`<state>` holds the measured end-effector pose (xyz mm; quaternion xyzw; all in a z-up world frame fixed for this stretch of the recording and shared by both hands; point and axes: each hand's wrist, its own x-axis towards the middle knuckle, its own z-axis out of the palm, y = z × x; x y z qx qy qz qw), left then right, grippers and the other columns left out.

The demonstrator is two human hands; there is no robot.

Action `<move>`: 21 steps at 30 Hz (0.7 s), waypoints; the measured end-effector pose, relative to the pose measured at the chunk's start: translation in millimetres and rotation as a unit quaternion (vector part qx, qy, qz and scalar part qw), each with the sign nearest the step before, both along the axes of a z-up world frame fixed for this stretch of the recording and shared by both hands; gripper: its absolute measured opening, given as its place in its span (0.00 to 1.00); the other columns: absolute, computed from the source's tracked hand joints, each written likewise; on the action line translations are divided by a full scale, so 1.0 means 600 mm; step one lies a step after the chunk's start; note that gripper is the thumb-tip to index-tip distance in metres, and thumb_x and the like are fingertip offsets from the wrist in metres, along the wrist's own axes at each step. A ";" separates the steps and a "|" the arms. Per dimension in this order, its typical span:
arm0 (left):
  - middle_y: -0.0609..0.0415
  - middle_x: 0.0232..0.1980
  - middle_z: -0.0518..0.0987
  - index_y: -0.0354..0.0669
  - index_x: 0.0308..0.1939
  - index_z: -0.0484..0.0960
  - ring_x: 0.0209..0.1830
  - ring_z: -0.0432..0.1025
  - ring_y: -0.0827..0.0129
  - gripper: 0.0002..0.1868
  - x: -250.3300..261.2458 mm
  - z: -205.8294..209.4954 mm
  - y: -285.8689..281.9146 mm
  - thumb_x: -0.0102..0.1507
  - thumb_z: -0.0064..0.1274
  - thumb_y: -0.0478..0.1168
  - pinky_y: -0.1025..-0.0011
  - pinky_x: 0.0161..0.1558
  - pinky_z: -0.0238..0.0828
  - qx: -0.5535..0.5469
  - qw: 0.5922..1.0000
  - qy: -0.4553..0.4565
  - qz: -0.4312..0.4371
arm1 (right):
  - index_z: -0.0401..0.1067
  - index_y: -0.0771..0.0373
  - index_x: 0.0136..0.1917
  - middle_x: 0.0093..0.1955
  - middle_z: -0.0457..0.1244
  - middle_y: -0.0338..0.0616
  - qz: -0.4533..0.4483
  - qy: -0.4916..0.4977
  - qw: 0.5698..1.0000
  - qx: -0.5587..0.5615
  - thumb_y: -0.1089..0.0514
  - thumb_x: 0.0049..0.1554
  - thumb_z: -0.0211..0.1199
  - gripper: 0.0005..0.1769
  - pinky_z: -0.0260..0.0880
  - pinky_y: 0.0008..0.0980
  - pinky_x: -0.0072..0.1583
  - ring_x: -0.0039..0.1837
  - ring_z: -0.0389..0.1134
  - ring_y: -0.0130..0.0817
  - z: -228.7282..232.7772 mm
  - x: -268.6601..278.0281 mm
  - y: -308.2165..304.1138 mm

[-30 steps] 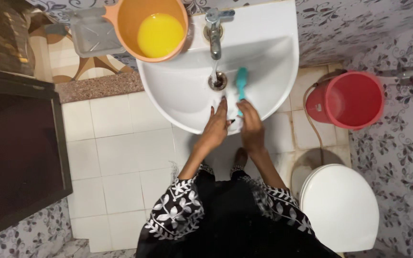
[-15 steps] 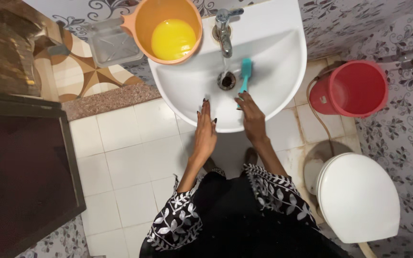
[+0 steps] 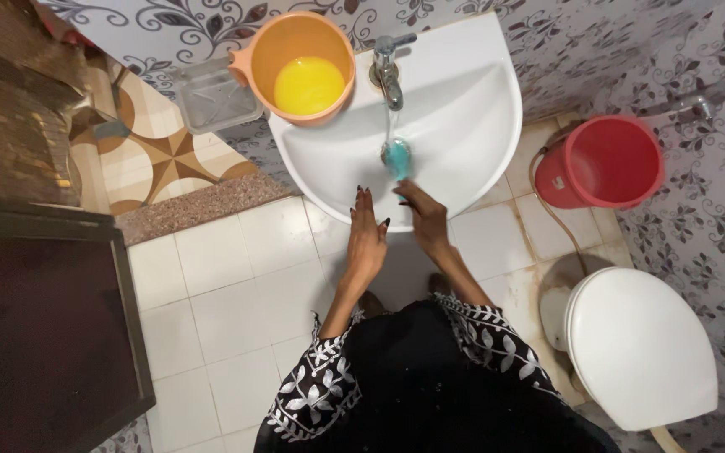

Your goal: The person scrubs the inside of a white bathroom sink using a blue scrub brush. They repeatedly scrub the basin and the drain area, occasionally rinsing the brush under the running tap water.

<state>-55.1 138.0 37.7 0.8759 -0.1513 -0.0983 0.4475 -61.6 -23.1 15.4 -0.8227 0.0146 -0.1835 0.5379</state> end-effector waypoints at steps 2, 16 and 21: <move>0.32 0.83 0.44 0.30 0.79 0.43 0.83 0.41 0.44 0.41 -0.002 -0.004 -0.003 0.66 0.47 0.28 0.52 0.79 0.37 0.004 1.000 -0.030 -0.009 | 0.75 0.66 0.62 0.68 0.67 0.52 0.013 0.017 0.993 0.120 0.77 0.60 0.53 0.21 0.77 0.35 0.60 0.66 0.71 0.44 0.008 -0.006 0.019; 0.41 0.82 0.51 0.48 0.80 0.49 0.77 0.55 0.43 0.35 -0.010 0.030 -0.061 0.70 0.44 0.39 0.54 0.72 0.55 -0.094 0.993 0.073 -0.010 | 0.75 0.63 0.63 0.62 0.71 0.48 0.006 0.018 1.000 0.009 0.73 0.59 0.52 0.22 0.79 0.32 0.61 0.63 0.75 0.36 -0.021 -0.042 -0.020; 0.42 0.64 0.72 0.43 0.64 0.69 0.57 0.76 0.46 0.22 0.066 0.005 -0.114 0.70 0.54 0.46 0.59 0.53 0.77 -0.101 0.994 0.007 0.030 | 0.72 0.66 0.65 0.59 0.69 0.59 0.062 -0.032 0.990 -0.127 0.69 0.61 0.52 0.20 0.74 0.43 0.57 0.59 0.72 0.52 -0.073 0.022 -0.055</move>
